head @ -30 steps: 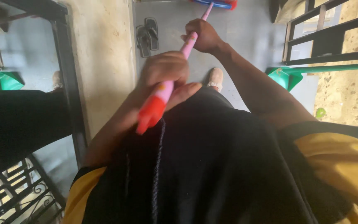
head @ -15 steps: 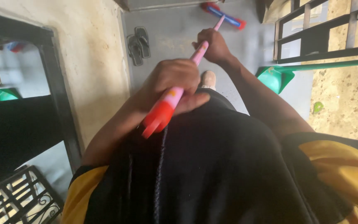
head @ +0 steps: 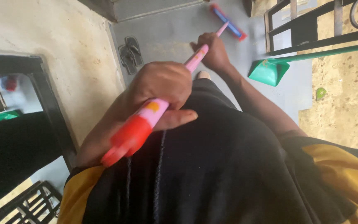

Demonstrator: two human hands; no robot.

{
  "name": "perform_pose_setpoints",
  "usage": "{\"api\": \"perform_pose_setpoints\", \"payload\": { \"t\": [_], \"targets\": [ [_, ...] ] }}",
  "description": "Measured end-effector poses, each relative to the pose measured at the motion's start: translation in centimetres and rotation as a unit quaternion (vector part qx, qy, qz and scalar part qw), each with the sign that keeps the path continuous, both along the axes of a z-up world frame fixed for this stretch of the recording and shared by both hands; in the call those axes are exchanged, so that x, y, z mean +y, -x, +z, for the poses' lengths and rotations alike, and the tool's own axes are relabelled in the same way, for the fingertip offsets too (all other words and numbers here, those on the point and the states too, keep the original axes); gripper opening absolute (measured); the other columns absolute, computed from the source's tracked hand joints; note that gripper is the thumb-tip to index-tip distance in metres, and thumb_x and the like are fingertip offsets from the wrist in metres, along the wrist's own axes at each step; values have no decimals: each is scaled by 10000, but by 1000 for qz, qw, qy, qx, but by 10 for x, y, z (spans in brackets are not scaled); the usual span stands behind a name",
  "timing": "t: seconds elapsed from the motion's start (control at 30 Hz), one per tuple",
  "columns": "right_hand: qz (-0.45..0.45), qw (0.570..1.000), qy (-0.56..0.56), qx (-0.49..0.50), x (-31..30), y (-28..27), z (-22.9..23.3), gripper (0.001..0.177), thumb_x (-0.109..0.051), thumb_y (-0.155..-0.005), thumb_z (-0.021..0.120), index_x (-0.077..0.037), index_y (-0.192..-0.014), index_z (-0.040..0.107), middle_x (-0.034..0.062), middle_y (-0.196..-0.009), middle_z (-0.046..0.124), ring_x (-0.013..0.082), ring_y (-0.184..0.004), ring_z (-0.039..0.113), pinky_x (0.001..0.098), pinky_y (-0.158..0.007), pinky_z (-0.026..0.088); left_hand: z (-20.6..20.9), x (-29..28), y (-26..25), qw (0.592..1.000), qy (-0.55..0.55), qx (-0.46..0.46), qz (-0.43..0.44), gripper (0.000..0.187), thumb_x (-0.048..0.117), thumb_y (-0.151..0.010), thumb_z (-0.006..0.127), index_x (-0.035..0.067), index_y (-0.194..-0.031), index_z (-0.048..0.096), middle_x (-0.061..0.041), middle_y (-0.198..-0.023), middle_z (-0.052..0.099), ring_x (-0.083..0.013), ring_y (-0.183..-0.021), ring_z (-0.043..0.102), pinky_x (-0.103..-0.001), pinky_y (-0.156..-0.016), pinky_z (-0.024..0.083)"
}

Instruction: The recorder sweeps debris from a balcony or entryway floor into a dustpan and then organizes footwear.

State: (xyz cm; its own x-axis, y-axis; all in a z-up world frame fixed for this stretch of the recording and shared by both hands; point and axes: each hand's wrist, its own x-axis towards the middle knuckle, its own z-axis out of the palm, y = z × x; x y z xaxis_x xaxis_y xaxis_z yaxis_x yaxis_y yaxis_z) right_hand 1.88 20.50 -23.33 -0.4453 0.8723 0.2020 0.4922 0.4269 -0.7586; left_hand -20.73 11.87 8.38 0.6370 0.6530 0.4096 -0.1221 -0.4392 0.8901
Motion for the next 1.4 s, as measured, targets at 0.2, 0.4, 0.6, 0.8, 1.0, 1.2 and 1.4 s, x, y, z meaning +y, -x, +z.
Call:
{"api": "perform_pose_setpoints", "payload": {
  "t": [0.2, 0.4, 0.6, 0.8, 1.0, 1.2, 1.4],
  "targets": [
    [-36, 999, 20, -5, 44, -42, -68, 342, -184, -888, 824, -7, -734, 576, 178, -789, 606, 381, -795, 581, 483, -734, 464, -85, 42, -35, 999, -19, 8, 35, 395, 86, -905, 761, 64, -695, 427, -51, -667, 469, -202, -624, 470, -368, -639, 393],
    [-3, 999, 43, 23, 9, -13, -29, 337, -174, -900, 827, -24, -721, 583, 163, -764, 608, 374, -779, 573, 477, -760, 468, -40, 37, -7, 1000, -6, 4, 13, 354, 70, -905, 733, 86, -706, 440, -53, -663, 490, -206, -668, 539, -339, -651, 443],
    [-82, 996, -11, 25, 25, -16, -27, 323, -144, -889, 834, -22, -720, 587, 165, -756, 607, 380, -759, 579, 477, -718, 464, -33, 42, -6, 999, 0, -29, 19, 324, 54, -872, 728, 90, -727, 441, -44, -723, 511, -195, -691, 589, -324, -691, 484],
    [-109, 994, -14, 19, 52, -33, -71, 337, -146, -868, 843, -14, -734, 563, 166, -780, 599, 375, -755, 584, 473, -697, 463, -85, 56, -29, 999, -34, -18, 39, 334, 7, -860, 692, 62, -704, 402, -70, -690, 461, -232, -632, 468, -348, -639, 385],
    [-14, 999, 14, 35, 20, 4, -39, 341, -160, -873, 840, -25, -723, 565, 163, -775, 593, 395, -788, 572, 476, -756, 460, -37, 36, -1, 998, -33, 23, 39, 375, 43, -898, 720, 64, -701, 401, -59, -687, 468, -222, -629, 477, -346, -650, 395],
    [-23, 999, -24, 16, 21, 2, -14, 309, -137, -878, 831, -23, -742, 578, 174, -790, 597, 401, -798, 577, 479, -754, 458, -4, 25, 12, 999, -28, 16, 27, 369, 86, -901, 749, 68, -727, 424, -65, -710, 492, -234, -700, 533, -356, -688, 433],
    [-83, 996, -24, -10, 58, -35, -82, 332, -157, -871, 842, -10, -737, 576, 184, -774, 599, 383, -754, 591, 480, -687, 469, -105, 50, -7, 997, -35, -12, 61, 237, 51, -911, 693, 63, -774, 499, -61, -743, 523, -213, -672, 501, -344, -692, 417]
  ]
}}
